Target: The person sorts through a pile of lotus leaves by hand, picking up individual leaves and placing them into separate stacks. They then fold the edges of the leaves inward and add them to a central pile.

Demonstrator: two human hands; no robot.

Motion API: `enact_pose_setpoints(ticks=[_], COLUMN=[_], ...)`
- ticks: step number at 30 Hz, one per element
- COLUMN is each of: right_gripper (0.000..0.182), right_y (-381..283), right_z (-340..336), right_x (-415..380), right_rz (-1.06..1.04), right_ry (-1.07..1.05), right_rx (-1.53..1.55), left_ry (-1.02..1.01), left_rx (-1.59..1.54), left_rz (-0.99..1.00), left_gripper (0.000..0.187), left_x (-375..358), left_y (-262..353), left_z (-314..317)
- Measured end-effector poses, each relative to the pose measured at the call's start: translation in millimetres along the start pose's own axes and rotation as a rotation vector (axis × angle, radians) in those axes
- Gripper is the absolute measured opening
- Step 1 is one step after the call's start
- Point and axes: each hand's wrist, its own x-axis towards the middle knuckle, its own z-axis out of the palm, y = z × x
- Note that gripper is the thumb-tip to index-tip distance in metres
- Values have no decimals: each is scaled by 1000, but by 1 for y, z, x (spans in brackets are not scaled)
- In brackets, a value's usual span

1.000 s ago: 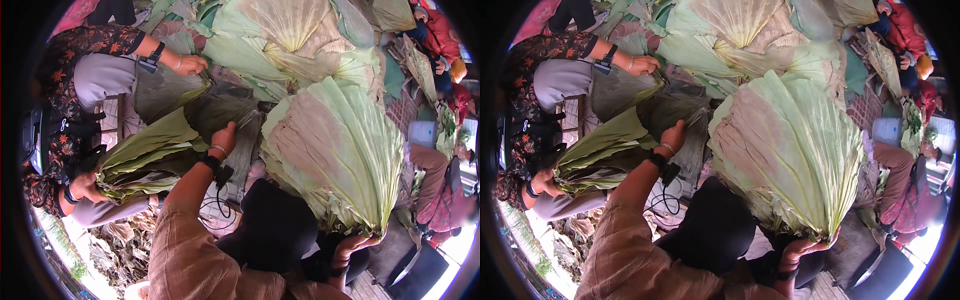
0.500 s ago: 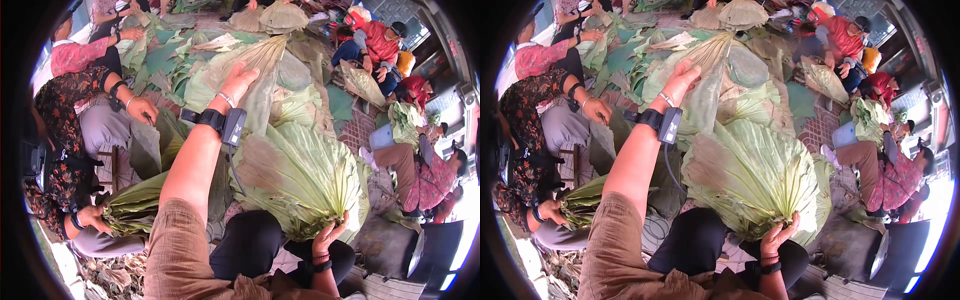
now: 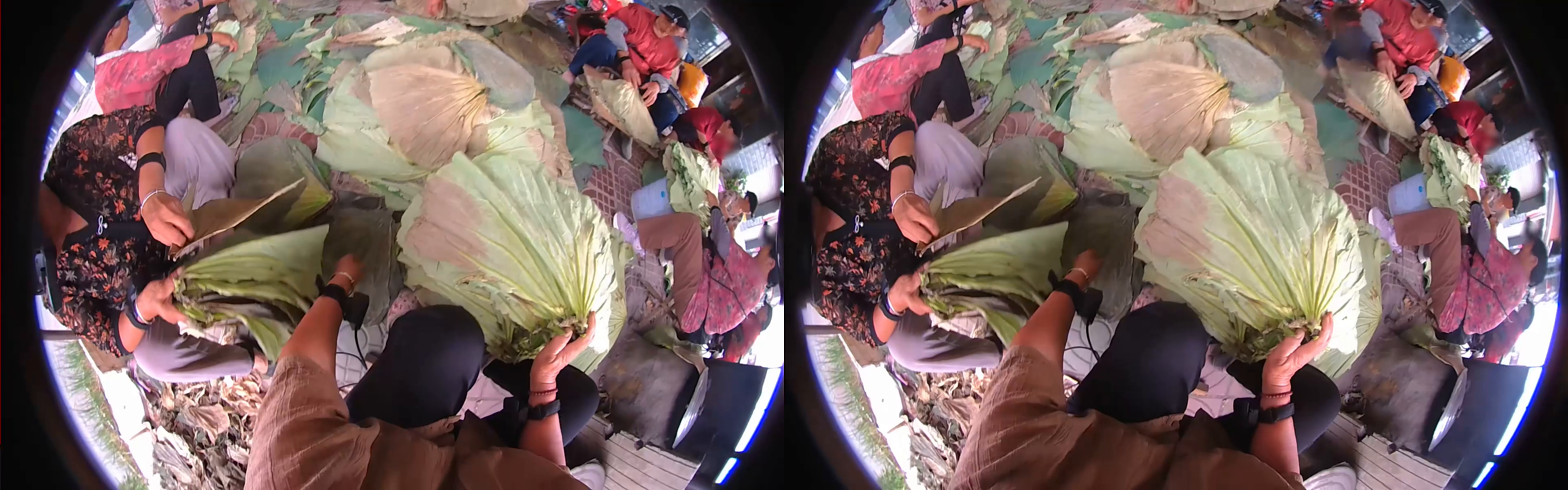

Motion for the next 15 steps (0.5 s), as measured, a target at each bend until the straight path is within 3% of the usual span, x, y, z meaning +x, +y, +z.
enact_pose_setpoints(ticks=[3,9,11,15], right_gripper=[56,62,61,62], right_y=[-5,-5,-1,2], right_z=[2,4,6,8], right_x=[2,0,-1,-1], right_rz=[26,97,108,132], right_ry=[6,17,33,79], right_rx=[40,44,67,17], left_ry=[-149,-62,75,78], left_rx=[168,109,165,270], left_rz=[-52,-50,-40,13], left_gripper=[32,39,46,58], left_x=[4,17,38,75], left_y=[-18,18,24,31], left_z=[26,15,23,26])
